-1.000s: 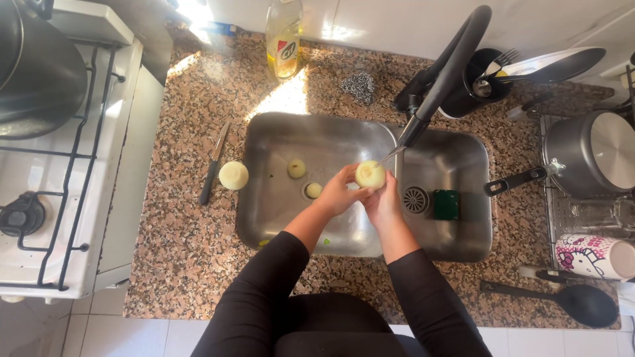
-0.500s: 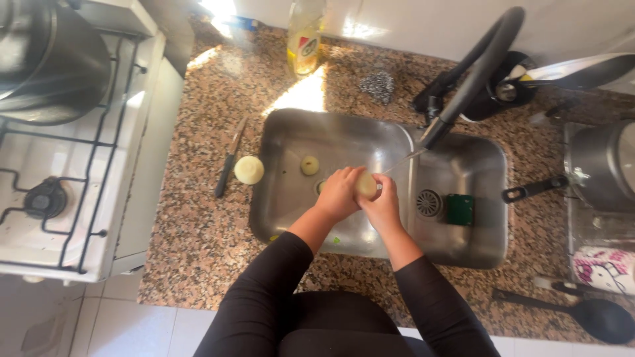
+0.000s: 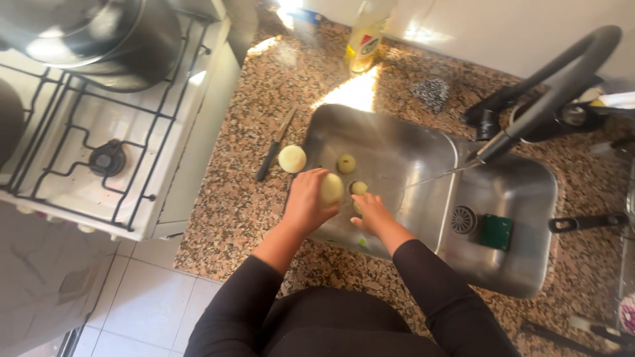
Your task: Cleaning a kitchen table and washing peeled onions in a sink.
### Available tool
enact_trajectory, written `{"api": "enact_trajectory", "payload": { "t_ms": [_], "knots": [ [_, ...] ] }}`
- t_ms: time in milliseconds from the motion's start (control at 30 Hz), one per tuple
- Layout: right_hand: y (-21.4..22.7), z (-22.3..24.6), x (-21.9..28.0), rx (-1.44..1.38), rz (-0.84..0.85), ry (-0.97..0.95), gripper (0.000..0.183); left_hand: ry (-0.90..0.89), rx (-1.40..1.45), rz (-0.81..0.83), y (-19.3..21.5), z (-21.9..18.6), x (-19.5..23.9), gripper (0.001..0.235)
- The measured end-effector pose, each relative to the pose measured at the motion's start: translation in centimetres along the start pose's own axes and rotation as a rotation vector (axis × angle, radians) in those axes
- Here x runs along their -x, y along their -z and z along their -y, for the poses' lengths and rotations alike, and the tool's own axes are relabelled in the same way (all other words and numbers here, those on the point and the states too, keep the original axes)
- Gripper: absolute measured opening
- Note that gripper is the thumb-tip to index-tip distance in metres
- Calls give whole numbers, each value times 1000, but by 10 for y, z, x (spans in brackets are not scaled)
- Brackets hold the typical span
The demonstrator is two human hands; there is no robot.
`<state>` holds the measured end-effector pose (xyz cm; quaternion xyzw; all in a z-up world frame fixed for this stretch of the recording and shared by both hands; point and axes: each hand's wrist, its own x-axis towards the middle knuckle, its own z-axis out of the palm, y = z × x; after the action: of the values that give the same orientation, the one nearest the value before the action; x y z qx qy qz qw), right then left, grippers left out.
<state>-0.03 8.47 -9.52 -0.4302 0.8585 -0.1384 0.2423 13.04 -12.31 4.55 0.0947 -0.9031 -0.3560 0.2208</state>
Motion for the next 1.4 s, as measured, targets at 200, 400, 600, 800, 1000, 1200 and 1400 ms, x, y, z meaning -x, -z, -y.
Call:
{"api": "enact_trajectory", "payload": {
  "t_ms": [200, 400, 600, 800, 1000, 1200, 1400],
  "knots": [
    [2, 14, -21, 331, 229, -250, 71, 126, -77, -91, 49, 20, 28, 83],
    [-3, -13, -13, 186, 143, -295, 77, 211, -170, -193, 52, 55, 47, 84],
    [-9, -57, -5, -387, -48, -524, 61, 230, -217, -167, 49, 56, 42, 88],
    [11, -103, 0, -1487, -315, -480, 39, 28, -384, -213, 47, 7, 21, 94],
    [74, -62, 23, -1869, -378, -346, 44, -134, -146, -102, -15, -45, -15, 73],
    [60, -69, 19, -1989, -467, -249, 55, -51, 220, 223, -104, -76, -55, 66],
    [87, -42, 21, -1993, -625, -577, 46, 40, 624, 371, -147, -84, -75, 51]
  ]
}}
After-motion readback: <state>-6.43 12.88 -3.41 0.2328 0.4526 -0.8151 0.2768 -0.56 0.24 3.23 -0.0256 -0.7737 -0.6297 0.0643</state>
